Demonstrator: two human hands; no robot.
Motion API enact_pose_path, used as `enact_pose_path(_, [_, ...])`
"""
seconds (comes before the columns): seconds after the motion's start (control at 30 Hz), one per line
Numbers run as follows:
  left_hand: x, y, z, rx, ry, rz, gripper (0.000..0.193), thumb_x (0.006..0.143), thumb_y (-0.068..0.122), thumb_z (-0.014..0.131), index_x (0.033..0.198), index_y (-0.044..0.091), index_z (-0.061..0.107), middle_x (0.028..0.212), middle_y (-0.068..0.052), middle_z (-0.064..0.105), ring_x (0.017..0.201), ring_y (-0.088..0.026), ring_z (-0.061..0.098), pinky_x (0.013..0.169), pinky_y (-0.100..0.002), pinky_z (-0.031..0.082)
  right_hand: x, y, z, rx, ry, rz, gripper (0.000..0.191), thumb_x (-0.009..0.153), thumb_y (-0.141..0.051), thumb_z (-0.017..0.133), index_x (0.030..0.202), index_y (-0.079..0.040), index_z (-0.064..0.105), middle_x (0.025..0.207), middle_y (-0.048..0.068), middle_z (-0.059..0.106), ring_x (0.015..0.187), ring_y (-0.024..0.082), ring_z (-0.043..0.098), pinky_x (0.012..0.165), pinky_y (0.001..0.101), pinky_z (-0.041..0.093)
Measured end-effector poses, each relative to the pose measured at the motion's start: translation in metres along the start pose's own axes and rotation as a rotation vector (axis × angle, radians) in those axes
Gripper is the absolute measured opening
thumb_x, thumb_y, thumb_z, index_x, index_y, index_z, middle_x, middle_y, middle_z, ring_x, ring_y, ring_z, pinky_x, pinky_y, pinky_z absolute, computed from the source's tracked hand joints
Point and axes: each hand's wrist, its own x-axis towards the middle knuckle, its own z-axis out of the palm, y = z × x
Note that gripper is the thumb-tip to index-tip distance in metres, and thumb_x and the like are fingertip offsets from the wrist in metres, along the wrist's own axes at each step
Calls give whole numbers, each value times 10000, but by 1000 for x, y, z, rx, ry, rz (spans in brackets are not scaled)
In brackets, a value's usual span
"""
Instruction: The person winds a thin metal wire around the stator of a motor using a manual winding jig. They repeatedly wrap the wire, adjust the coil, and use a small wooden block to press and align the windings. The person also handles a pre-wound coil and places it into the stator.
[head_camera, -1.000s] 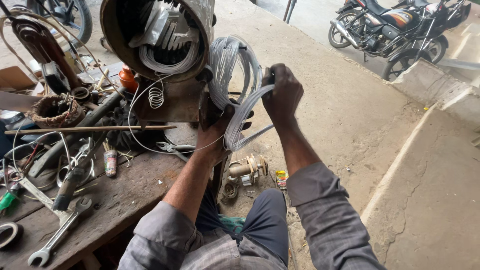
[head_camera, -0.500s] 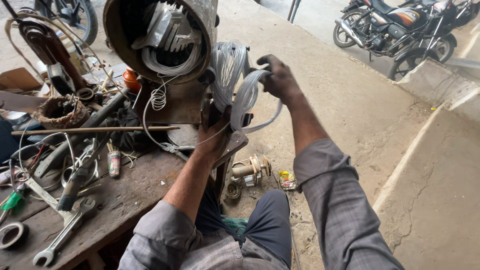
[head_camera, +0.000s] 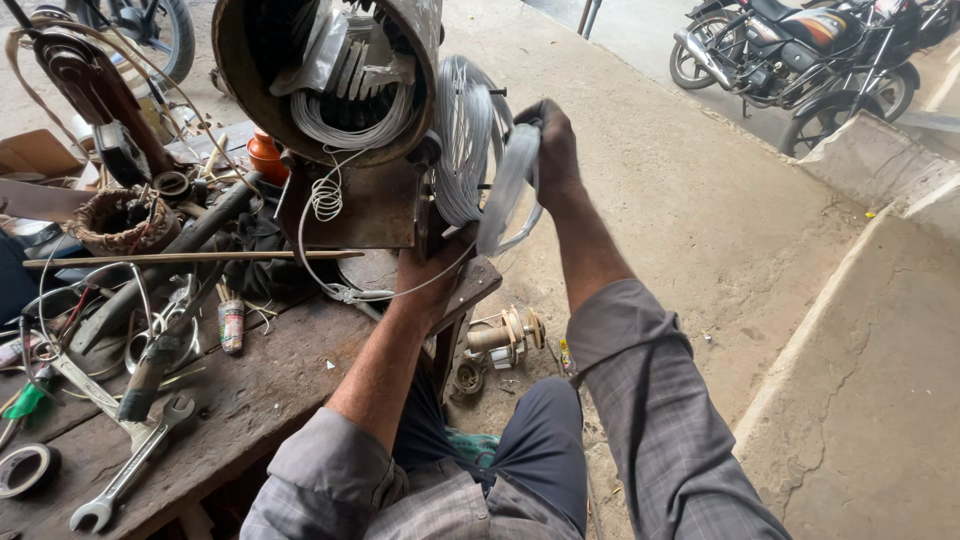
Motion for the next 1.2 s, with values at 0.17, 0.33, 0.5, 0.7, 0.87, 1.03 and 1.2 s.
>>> enact_pose_path(0.17, [2, -8, -7, 151, 64, -6, 315, 929, 62, 722, 1230, -9, 660, 1171, -124, 728, 1017, -194, 660, 837, -329, 545, 1, -15, 23, -326, 230, -169, 82, 932, -109, 651, 956, -53, 596, 814, 77, 745, 725, 168, 751, 663, 328, 583])
enact_pose_path(0.33, [5, -13, -7, 190, 25, 149, 320, 940, 47, 706, 1251, -15, 661, 1194, -115, 730, 1045, -182, 667, 869, -299, 551, -10, -24, 18, -202, 340, -115, 51, 893, -46, 607, 937, -43, 582, 820, 118, 741, 745, 184, 727, 677, 337, 588])
enact_pose_path(0.5, [4, -11, -1, 298, 93, 49, 290, 938, 90, 732, 1207, -2, 677, 1170, -109, 753, 1035, -176, 704, 880, -287, 571, -5, -19, 18, -232, 344, -71, 92, 929, -92, 682, 920, -74, 592, 820, 52, 745, 726, 122, 726, 657, 292, 572])
enact_pose_path(0.7, [3, -9, 0, 118, 41, 111, 312, 929, 70, 726, 1221, -15, 657, 1157, -130, 734, 1012, -179, 686, 861, -304, 565, -6, -17, 27, -206, 398, -154, 120, 938, -48, 691, 929, -69, 573, 832, 51, 718, 715, 123, 677, 655, 284, 553])
enact_pose_path(0.87, [3, -7, 1, 98, 34, 144, 353, 934, 50, 734, 1258, -64, 651, 1185, -147, 715, 1039, -198, 674, 884, -323, 555, -14, -29, 26, -174, 456, -104, 135, 976, -76, 694, 935, -71, 566, 820, 48, 697, 667, 105, 642, 591, 280, 528])
enact_pose_path(1.03, [-2, 3, 6, 73, 39, 58, 427, 894, 74, 758, 1281, -26, 607, 1209, -163, 728, 1120, -235, 712, 980, -352, 580, -20, -39, 24, -193, 537, -68, 149, 984, -81, 703, 942, -70, 561, 786, 59, 685, 627, 107, 628, 570, 286, 511])
enact_pose_path(1.2, [-3, 2, 13, -58, 40, 96, 489, 871, 14, 758, 1318, -29, 564, 1256, -173, 688, 1131, -258, 699, 993, -368, 582, -27, -39, 12, -187, 499, -153, 139, 976, -78, 726, 949, -49, 593, 851, 67, 718, 738, 125, 663, 644, 280, 550])
